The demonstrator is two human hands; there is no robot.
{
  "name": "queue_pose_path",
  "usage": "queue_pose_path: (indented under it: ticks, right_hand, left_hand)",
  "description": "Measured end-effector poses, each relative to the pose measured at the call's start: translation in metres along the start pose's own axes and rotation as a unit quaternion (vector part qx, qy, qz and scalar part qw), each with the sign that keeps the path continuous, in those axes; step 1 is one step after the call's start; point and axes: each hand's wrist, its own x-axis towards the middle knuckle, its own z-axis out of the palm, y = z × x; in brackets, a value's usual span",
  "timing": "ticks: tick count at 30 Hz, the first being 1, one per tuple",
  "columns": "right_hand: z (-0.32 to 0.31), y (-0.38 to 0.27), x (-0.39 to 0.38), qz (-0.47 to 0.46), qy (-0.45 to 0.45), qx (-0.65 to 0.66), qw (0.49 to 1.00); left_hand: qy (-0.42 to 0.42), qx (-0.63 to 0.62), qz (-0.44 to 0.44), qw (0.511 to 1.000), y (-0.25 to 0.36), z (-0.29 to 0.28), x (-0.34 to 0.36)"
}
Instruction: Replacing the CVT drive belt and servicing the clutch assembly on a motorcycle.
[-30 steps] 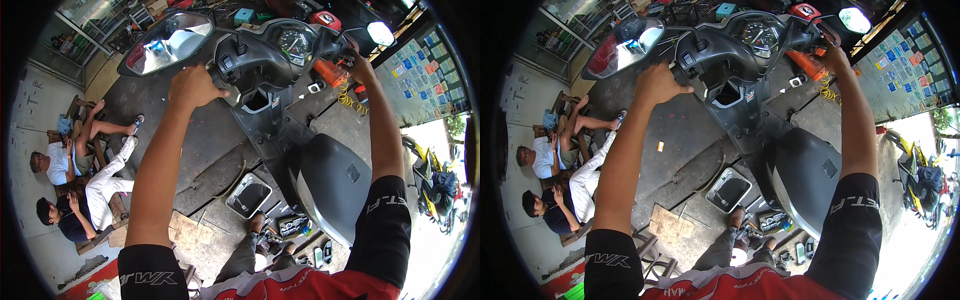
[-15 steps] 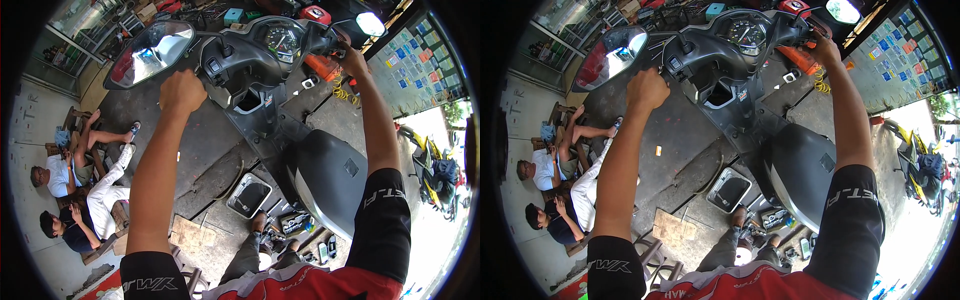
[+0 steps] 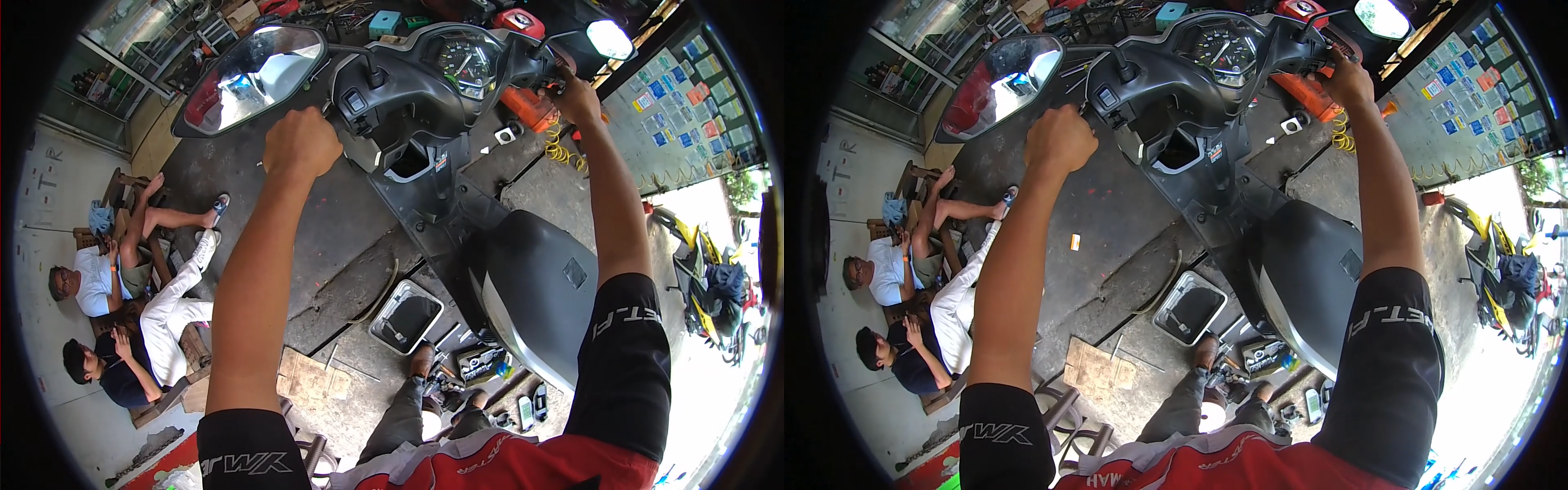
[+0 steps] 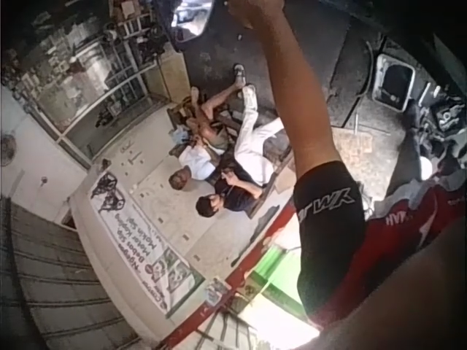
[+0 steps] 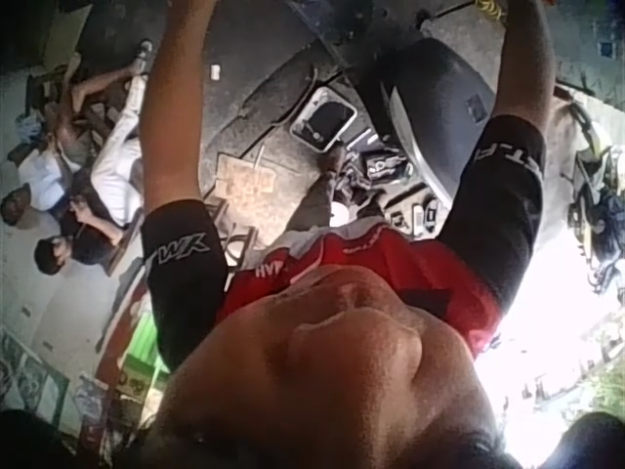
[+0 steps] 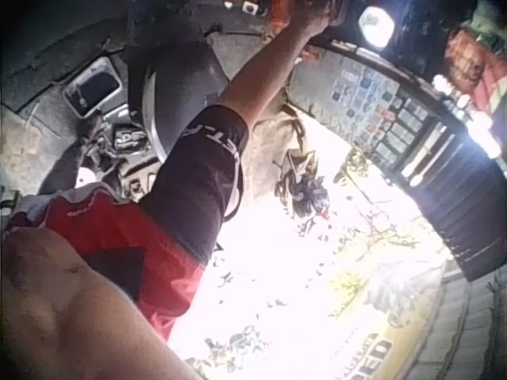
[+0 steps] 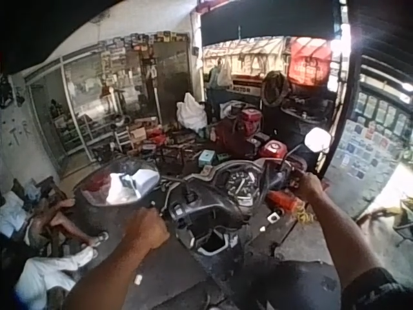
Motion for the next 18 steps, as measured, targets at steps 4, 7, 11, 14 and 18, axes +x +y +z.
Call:
queue_pose_path:
  ticks: [4, 7, 11, 14, 18]
  right_hand:
    - [0.004, 0.003, 0.0, 0.002, 0.011, -0.001, 1.0]
    - [0.004, 0.008, 0.003, 0.0, 0.012, 0.004, 1.0]
    - [0.002, 0.001, 0.003, 0.003, 0.014, 0.012, 1.0]
    - [0.002, 0.001, 0.003, -0.004, 0.013, 0.008, 1.0]
    - [0.006, 0.007, 0.005, -0.009, 0.029, 0.003, 1.0]
  left_hand:
    - [0.005, 0.001, -0.001, 1.0, 0.0, 0.001, -0.002]
    - [0.003, 0.0, 0.004, 1.0, 0.002, 0.001, -0.001]
    - [0.008, 0.001, 0.006, 1.0, -0.001, 0.002, 0.003]
    - [0.01, 0.007, 0.008, 1.0, -0.002, 0.004, 0.006]
    - [0.006, 0.004, 0.003, 1.0, 0.0, 0.004, 0.005]
